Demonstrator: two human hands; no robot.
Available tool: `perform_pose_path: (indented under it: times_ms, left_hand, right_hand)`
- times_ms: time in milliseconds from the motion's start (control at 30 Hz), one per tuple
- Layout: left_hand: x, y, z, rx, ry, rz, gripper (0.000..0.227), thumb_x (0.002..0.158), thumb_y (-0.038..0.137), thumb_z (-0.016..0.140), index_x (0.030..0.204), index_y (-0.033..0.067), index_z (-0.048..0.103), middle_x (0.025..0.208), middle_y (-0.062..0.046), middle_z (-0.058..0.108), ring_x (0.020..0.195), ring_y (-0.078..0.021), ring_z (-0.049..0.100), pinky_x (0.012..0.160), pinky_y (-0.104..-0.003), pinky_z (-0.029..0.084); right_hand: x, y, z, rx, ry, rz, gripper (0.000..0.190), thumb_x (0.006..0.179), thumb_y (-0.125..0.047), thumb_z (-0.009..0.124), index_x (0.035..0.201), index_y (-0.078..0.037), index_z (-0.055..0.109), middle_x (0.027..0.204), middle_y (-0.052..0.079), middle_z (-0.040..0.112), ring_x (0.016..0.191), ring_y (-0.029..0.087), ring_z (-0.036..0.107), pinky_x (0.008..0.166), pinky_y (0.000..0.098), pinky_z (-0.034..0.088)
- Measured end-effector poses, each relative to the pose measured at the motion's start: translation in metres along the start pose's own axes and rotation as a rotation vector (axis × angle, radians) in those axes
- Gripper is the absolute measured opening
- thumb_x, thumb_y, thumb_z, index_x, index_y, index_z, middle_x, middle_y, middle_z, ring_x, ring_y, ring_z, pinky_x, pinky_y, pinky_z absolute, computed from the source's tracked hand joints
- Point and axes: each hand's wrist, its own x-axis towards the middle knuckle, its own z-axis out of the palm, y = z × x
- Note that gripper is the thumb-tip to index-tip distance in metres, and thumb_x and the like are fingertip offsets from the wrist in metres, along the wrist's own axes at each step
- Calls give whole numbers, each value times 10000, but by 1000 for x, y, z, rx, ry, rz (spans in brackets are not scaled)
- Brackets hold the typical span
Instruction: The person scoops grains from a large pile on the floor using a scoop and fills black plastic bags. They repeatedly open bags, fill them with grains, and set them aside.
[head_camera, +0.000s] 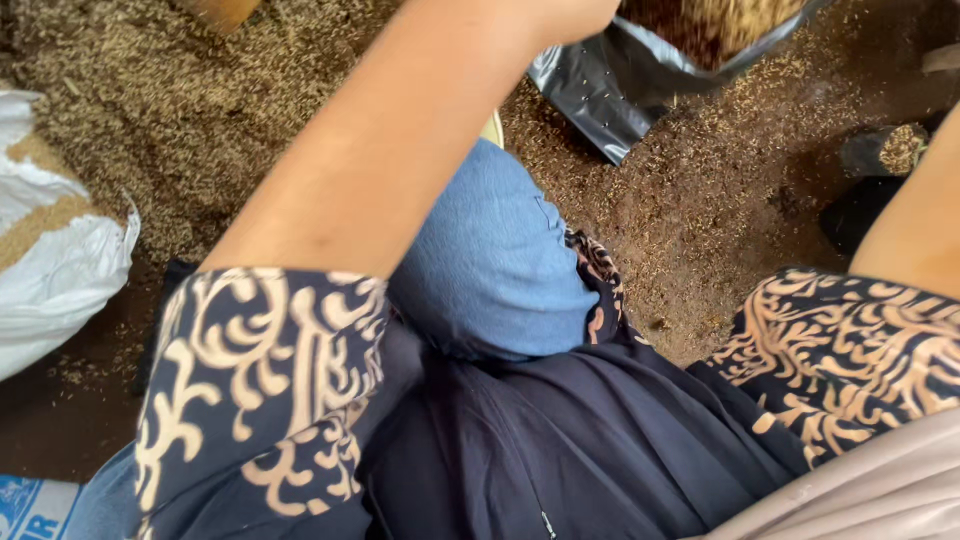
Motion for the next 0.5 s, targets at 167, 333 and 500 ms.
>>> perform_pose_path:
  times_ms: [167, 333, 500]
  left_hand:
    - [4, -14, -1, 1, -45, -21, 116, 921, 153, 675, 923, 41, 704, 765, -135, 699, 643, -286, 666, 575, -446, 521]
    - [-64, -55, -48, 46, -49, -254, 143, 915, 158, 644, 950, 65, 747, 827, -127, 734, 699, -283, 700, 635, -438, 547]
    - [-181, -93, -82, -116, 59, -655, 177, 1003, 194, 626, 1090, 82, 731, 1022, -76, 746, 887, -193, 693, 780, -369, 531]
  right_hand:
    - [-12, 69, 12, 71, 71, 61, 183, 1075, -106, 632, 1215, -7, 696, 930, 179, 738, 820, 268, 732, 705, 411, 568]
    - [47, 180, 91, -102, 170, -31, 147, 1100, -97, 647, 1181, -5, 728, 893, 181, 749, 827, 283, 741, 751, 429, 560]
    - [81, 286, 128, -325, 547, -11, 193, 988, -41, 636, 1108, -108, 771, 942, 148, 758, 808, 333, 725, 704, 430, 575]
